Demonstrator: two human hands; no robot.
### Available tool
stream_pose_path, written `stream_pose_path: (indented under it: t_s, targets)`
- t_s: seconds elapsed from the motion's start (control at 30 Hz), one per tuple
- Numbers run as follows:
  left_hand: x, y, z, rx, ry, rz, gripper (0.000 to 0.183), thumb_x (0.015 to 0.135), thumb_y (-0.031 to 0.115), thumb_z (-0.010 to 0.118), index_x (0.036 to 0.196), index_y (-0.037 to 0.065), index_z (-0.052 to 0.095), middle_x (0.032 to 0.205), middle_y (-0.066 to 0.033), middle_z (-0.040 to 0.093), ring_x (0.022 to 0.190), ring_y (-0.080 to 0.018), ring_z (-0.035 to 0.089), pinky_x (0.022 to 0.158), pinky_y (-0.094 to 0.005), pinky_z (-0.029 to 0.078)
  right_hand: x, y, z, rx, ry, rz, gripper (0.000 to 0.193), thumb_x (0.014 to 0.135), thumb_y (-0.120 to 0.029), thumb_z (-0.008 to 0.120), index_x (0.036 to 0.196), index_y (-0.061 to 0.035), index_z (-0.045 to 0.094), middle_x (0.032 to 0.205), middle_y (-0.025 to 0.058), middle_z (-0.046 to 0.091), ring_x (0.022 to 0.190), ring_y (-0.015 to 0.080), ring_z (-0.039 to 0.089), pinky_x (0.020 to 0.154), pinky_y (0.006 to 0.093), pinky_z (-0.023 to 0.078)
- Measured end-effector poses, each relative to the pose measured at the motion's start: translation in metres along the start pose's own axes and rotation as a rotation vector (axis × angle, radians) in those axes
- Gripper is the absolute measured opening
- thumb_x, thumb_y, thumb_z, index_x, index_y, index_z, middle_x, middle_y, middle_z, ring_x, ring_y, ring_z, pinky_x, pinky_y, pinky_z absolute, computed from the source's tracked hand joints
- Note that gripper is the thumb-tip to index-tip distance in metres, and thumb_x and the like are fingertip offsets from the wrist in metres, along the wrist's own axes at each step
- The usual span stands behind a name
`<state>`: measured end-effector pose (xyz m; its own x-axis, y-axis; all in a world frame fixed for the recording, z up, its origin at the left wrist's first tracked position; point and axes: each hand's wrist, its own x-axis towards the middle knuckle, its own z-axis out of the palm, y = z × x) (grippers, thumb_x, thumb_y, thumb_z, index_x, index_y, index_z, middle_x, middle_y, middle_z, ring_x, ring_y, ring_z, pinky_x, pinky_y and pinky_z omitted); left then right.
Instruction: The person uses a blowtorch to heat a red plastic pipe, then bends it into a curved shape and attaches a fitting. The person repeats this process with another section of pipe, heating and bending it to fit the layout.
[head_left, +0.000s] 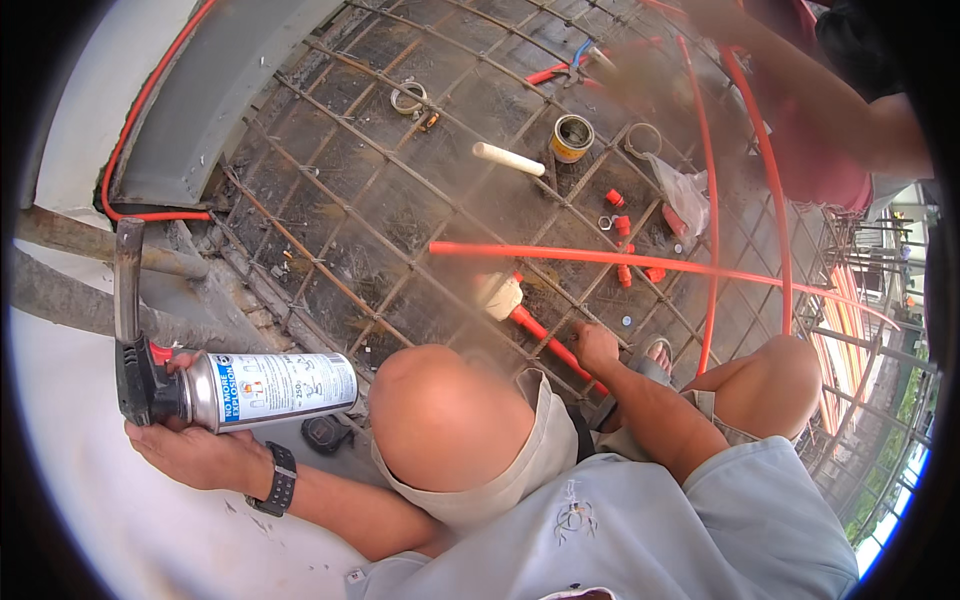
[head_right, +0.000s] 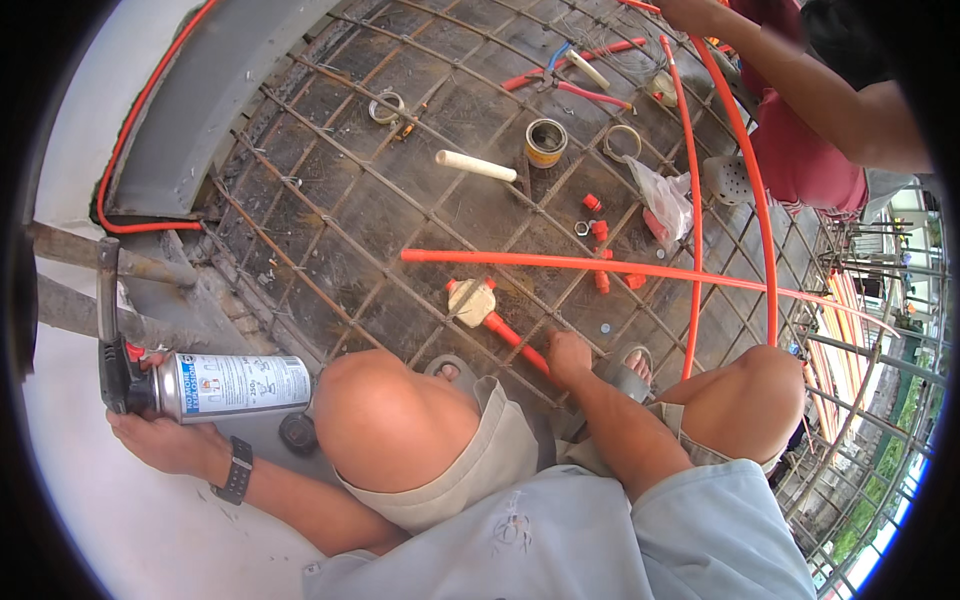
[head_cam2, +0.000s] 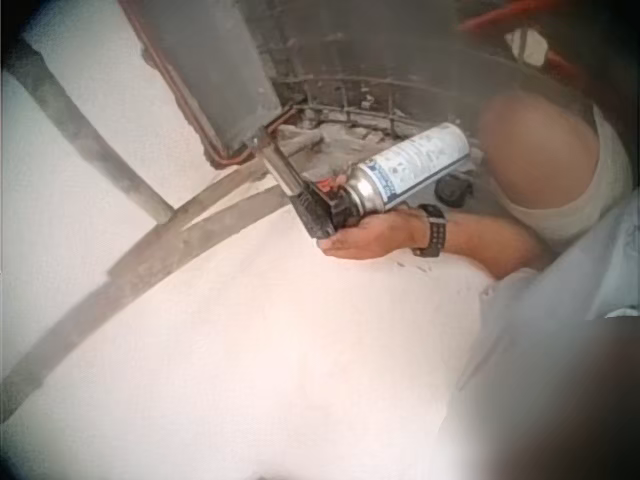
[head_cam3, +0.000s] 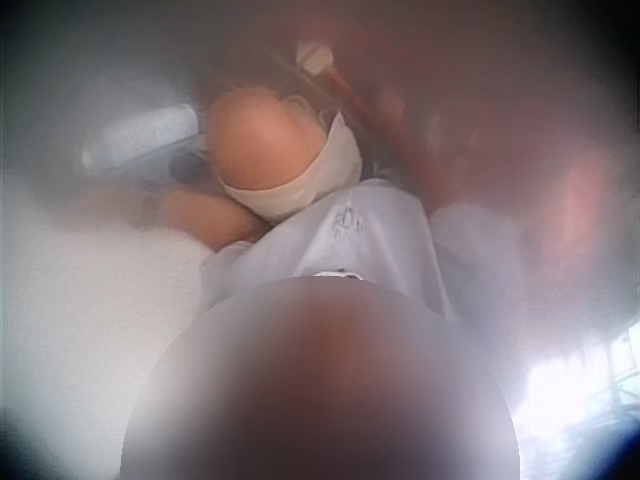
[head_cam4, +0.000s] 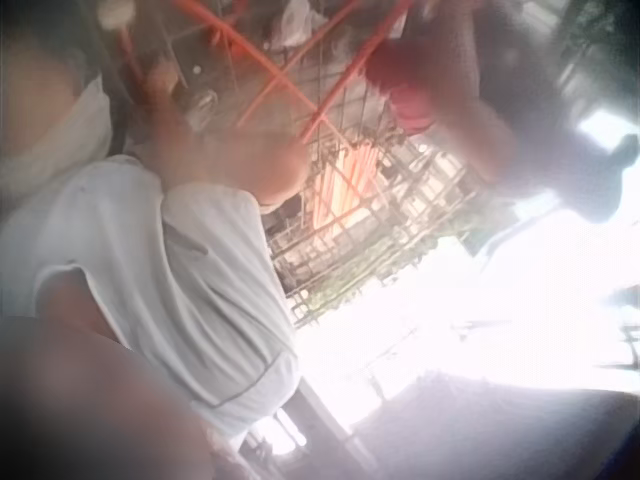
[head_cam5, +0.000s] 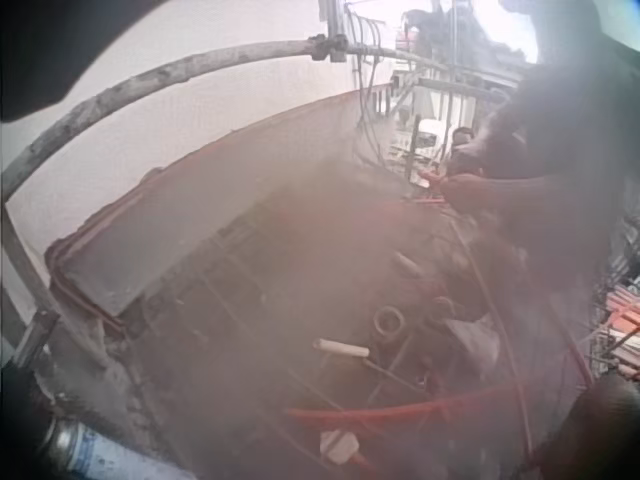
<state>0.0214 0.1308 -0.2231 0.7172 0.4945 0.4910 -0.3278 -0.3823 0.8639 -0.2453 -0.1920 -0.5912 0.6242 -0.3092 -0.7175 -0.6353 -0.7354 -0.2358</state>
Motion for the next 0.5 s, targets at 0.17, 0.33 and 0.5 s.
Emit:
stream_pose_path:
  t_s: [0.17, 0.33, 0.5]
  targets:
    - [-0.002, 0.002, 0.004, -0.044, -0.035, -0.022, 0.059, 0.115, 0.037, 0.032, 0.121, -0.017, 0.055, 0.102, -0.0279, 0.066, 0.088, -0.0331, 0.071, 0.08, -0.0438, 0.065, 0.011, 0.008, 0.015, -0.16, 0.043, -0.108, 0.026, 0.095, -0.01, 0.059, 0.119, -0.003, 0.064, 0.116, 0.0218, 0.072, 0.109, 0.0382, 0.073, 0.087, 0.0487, 0.06]
    - [-0.004, -0.01, 0.0, 0.028, 0.047, 0.056, 0.051, 0.114, 0.04, 0.039, 0.117, -0.009, 0.052, 0.099, -0.0232, 0.067, 0.082, -0.0291, 0.07, 0.075, -0.0393, 0.061, 0.011, -0.001, 0.005, -0.306, -0.066, -0.121, 0.04, 0.094, -0.013, 0.064, 0.132, -0.0015, 0.059, 0.128, 0.0218, 0.067, 0.115, 0.0369, 0.071, 0.095, 0.0476, 0.059]
    - [-0.002, -0.02, 0.007, -0.245, -0.003, -0.033, 0.031, 0.116, 0.029, 0.042, 0.107, 0.0, 0.046, 0.093, -0.0156, 0.065, 0.078, -0.0192, 0.068, 0.072, -0.0303, 0.056, -0.002, -0.065, -0.076, -0.267, -0.108, -0.075, 0.04, 0.091, -0.026, 0.073, 0.121, 0.0005, 0.071, 0.121, 0.0212, 0.074, 0.109, 0.036, 0.074, 0.092, 0.0466, 0.059]
